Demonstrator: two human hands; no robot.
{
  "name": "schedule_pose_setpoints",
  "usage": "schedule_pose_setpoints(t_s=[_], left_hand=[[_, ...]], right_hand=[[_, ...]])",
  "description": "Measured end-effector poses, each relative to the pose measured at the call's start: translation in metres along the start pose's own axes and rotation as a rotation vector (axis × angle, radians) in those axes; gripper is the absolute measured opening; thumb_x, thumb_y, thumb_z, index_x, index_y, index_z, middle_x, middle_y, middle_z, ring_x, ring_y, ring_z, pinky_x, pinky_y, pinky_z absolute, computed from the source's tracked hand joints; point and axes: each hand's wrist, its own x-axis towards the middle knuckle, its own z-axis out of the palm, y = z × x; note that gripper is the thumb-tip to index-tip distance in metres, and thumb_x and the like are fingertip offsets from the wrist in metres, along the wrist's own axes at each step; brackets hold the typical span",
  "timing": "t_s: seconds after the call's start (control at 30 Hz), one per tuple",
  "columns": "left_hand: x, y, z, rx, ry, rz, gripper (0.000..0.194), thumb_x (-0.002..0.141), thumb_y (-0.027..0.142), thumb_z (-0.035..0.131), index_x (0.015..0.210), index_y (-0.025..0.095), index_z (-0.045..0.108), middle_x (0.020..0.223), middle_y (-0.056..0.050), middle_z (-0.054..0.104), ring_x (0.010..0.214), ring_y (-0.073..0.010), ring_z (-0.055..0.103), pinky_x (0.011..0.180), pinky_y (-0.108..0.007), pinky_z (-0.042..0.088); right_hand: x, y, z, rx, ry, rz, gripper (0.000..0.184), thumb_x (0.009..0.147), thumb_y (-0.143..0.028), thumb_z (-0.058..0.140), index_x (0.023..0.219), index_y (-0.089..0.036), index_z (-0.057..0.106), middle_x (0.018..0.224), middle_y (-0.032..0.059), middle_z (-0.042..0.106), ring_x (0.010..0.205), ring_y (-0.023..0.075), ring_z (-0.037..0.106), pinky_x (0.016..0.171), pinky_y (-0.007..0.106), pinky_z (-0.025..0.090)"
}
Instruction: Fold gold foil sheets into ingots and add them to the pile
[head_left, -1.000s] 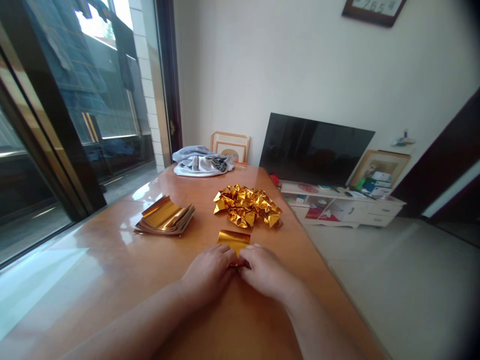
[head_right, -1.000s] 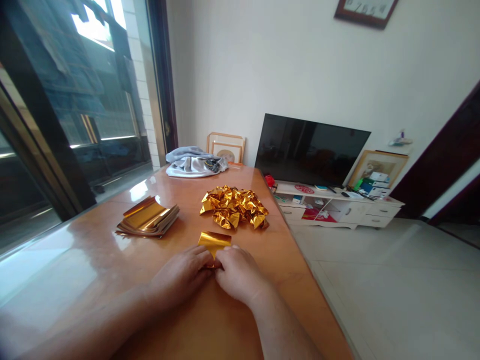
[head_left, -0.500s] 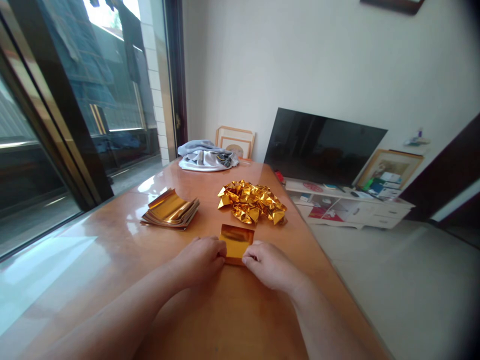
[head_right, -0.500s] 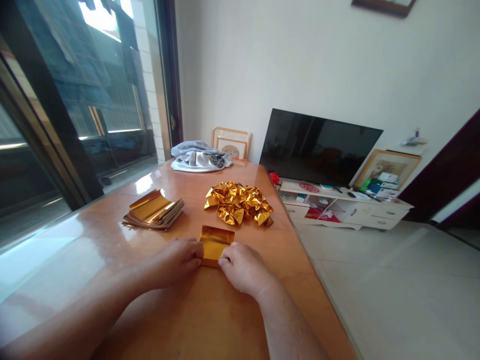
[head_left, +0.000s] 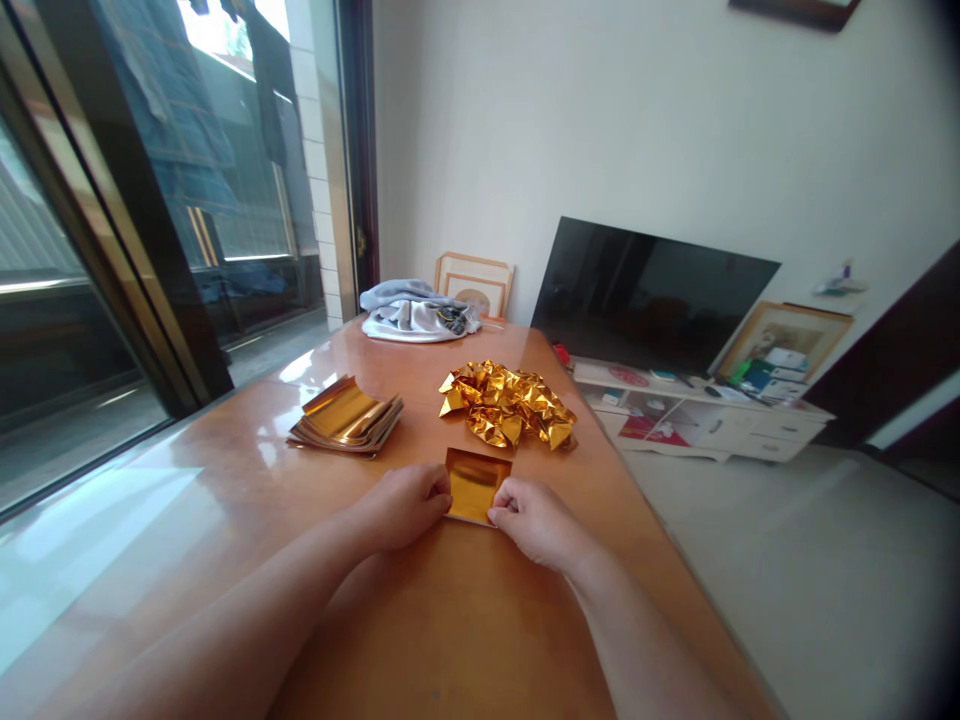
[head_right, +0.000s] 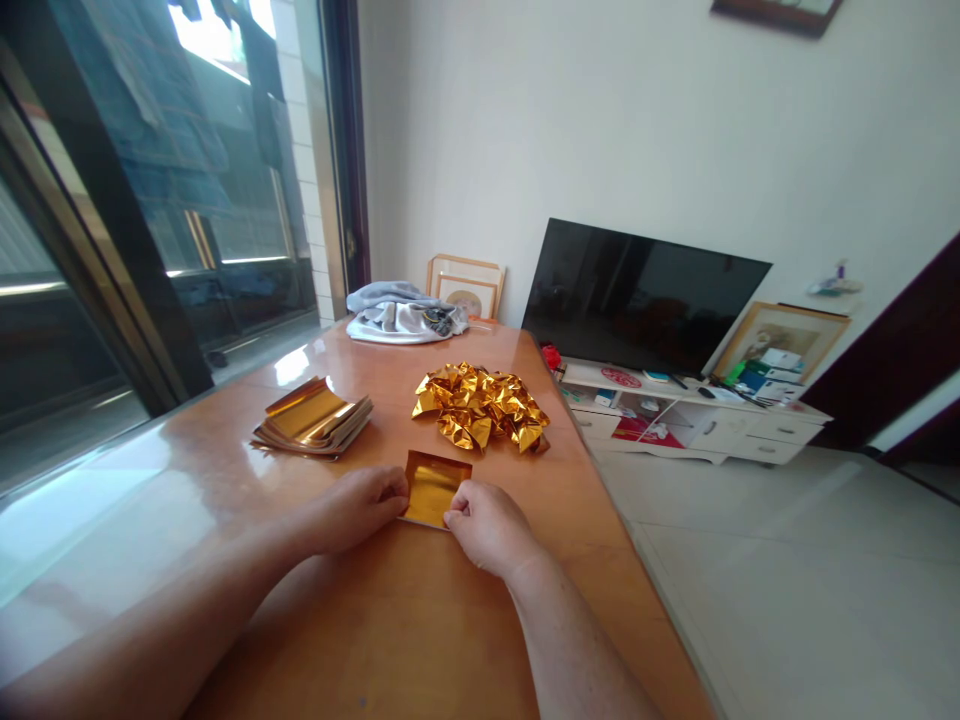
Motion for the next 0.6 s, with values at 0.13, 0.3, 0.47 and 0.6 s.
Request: schedule_pose_setpoints(t_s=[0.13, 0.3, 0.47, 0.6], left_hand=[[0.001, -0.005, 0.001, -0.01, -0.001, 0.003, 0.012, 0.082, 0.025, 0.052, 0.085, 0.023, 0.064, 0.084, -0.001, 0.07, 0.075, -0.0173, 0.062, 0.061, -0.024, 0.038], [0.004, -0.011, 0.003, -0.04, -0.017, 0.003, 0.012, 0.079, 0.026, 0.054, 0.085, 0.023, 0.064, 0.083, 0.0, 0.069, 0.074, -0.0171, 0.061, 0.06, -0.024, 0.038], [0.005, -0.013, 0.004, -0.041, -0.048, 0.017, 0.013, 0.078, 0.024, 0.054, 0.085, 0.023, 0.065, 0.082, 0.001, 0.069, 0.073, -0.017, 0.061, 0.06, -0.024, 0.039], [0.002, -0.009, 0.002, -0.007, -0.044, 0.026, 0.011, 0.08, 0.026, 0.055, 0.087, 0.023, 0.064, 0.085, 0.0, 0.069, 0.075, -0.0176, 0.061, 0.061, -0.025, 0.039]], right_hand=[[0.0, -0.001, 0.0, -0.014, -0.001, 0.002, 0.01, 0.085, -0.029, 0.063, 0.081, -0.02, 0.063, 0.075, -0.0006, 0.066, 0.066, 0.0126, 0.054, 0.055, 0.022, 0.028], [-0.002, -0.002, -0.001, -0.027, 0.002, 0.007, 0.01, 0.083, -0.03, 0.065, 0.081, -0.021, 0.063, 0.074, -0.0013, 0.066, 0.065, 0.0123, 0.053, 0.055, 0.023, 0.027], [-0.002, -0.002, -0.001, -0.017, -0.01, 0.015, 0.01, 0.082, -0.03, 0.066, 0.08, -0.021, 0.061, 0.075, -0.002, 0.065, 0.064, 0.0116, 0.053, 0.055, 0.022, 0.027], [-0.002, -0.002, -0.001, -0.007, -0.03, 0.022, 0.01, 0.082, -0.03, 0.065, 0.081, -0.021, 0.061, 0.074, -0.0022, 0.065, 0.063, 0.0117, 0.053, 0.055, 0.022, 0.027]])
